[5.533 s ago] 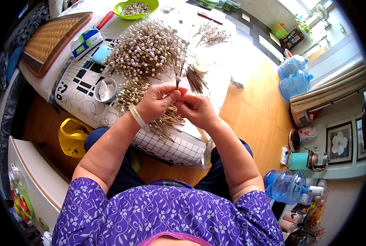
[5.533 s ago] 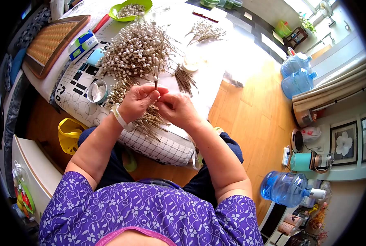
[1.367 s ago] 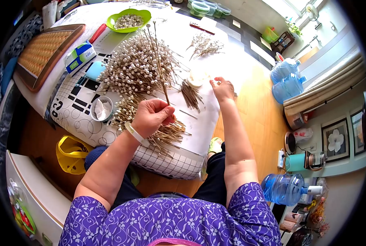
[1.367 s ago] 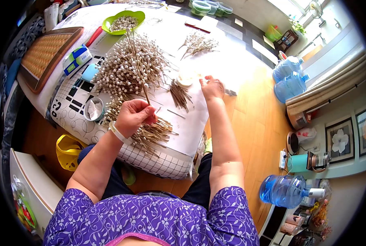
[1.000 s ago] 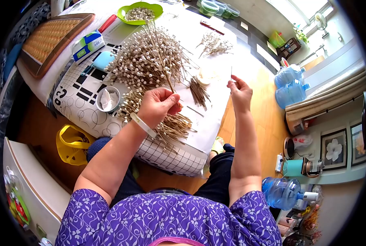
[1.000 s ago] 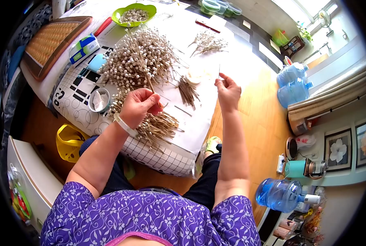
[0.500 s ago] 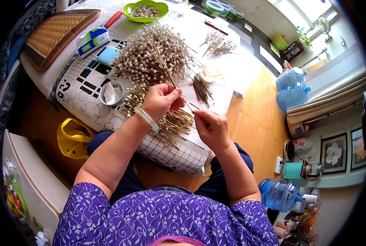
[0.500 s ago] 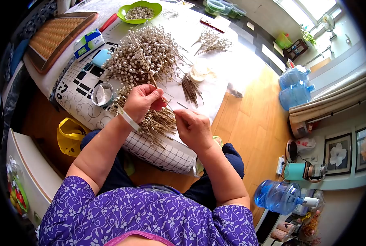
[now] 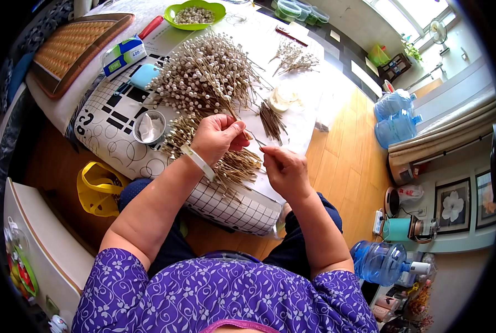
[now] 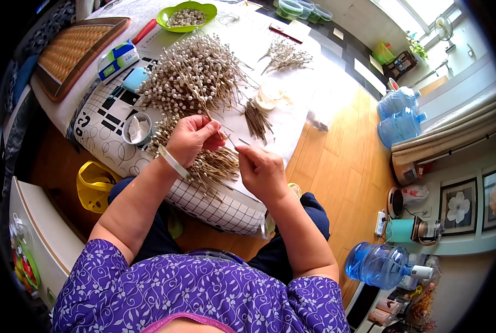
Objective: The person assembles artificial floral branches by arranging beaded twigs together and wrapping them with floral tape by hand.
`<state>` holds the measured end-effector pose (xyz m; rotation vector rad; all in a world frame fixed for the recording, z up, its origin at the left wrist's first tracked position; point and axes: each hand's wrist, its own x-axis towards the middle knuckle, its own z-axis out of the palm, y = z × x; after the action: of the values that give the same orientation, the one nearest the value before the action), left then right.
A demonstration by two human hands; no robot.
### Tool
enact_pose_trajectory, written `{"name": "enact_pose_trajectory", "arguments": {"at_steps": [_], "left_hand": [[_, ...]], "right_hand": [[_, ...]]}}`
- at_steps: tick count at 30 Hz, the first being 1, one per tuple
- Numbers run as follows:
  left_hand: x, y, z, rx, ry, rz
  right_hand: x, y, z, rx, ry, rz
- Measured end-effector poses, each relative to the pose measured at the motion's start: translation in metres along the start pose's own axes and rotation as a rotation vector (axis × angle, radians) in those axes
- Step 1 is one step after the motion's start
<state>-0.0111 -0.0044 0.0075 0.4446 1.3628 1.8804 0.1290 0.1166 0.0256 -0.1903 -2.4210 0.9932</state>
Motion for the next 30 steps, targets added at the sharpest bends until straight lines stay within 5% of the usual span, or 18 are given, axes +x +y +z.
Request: {"name": "enact_pose_trajectory", "arguments": {"at_steps": [26, 30], "left_hand": [[0.003, -0.005, 0.000, 0.018, 0.001, 0.020], [0.002, -0.003, 0.000, 0.026, -0.008, 0.056]], "right_hand": [[0.000, 0.006, 0.006, -0.029, -0.062, 0.005], [0.011, 0.035, -0.007, 0.033, 0.068, 0.154]]}}
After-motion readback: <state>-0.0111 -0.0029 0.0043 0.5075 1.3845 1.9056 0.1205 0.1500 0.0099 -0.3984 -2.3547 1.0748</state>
